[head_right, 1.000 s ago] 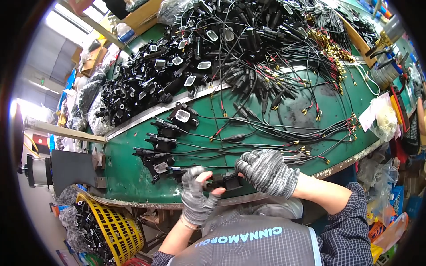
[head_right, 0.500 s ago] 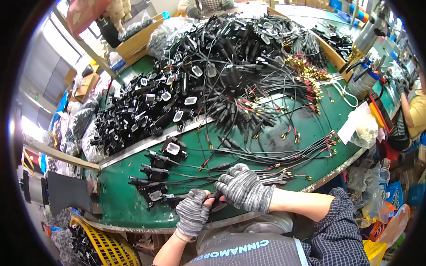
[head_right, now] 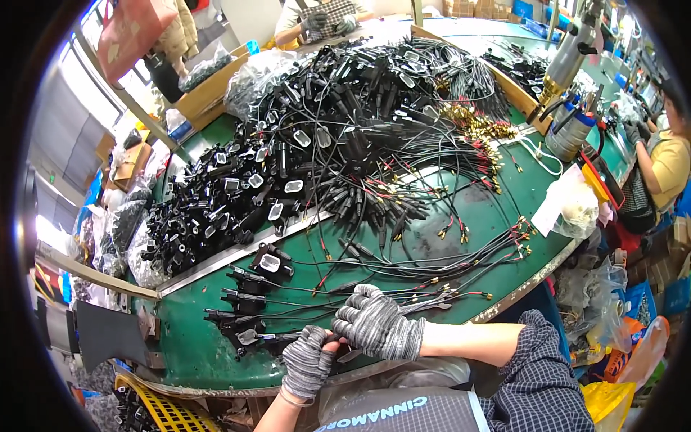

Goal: The recorder is assembling wire harnesses and placing components into plastic bags at a factory workstation.

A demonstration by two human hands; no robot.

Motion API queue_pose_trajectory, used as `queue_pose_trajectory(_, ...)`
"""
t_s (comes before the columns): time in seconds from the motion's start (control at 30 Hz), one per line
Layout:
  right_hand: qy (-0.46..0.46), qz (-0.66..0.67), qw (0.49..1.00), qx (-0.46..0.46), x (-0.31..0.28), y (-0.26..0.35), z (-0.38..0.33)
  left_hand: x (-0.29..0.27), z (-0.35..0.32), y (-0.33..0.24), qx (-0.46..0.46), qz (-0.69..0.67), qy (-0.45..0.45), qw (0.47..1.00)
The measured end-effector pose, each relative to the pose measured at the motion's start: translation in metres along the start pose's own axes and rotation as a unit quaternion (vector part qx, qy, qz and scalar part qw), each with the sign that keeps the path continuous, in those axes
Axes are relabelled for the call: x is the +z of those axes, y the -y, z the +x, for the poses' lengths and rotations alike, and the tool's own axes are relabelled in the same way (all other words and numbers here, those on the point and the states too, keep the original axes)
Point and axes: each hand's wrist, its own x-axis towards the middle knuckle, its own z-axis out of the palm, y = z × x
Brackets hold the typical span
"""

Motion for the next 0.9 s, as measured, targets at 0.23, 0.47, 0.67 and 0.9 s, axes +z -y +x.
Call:
queue_pose_trajectory(0.23,0.05,0.007,0.999,-0.006,-0.007,0.001,0.002,0.005,-0.001,0.004,0.013,-0.019,-0.009,1.0)
queue_pose_trajectory(0.47,0.005,-0.032,0.999,-0.015,-0.003,0.001,-0.003,0.004,0.001,-0.004,-0.018,-0.086,0.0,0.996)
queue_pose_trajectory(0.67,0.078,0.046,0.996,0.016,-0.011,-0.001,-0.003,0.009,-0.006,-0.004,-0.016,-0.044,-0.019,0.999)
queue_pose_trajectory(0.9,0.088,0.097,0.991,0.038,-0.015,-0.002,0.001,0.009,-0.002,-0.004,-0.042,-0.073,-0.024,0.996)
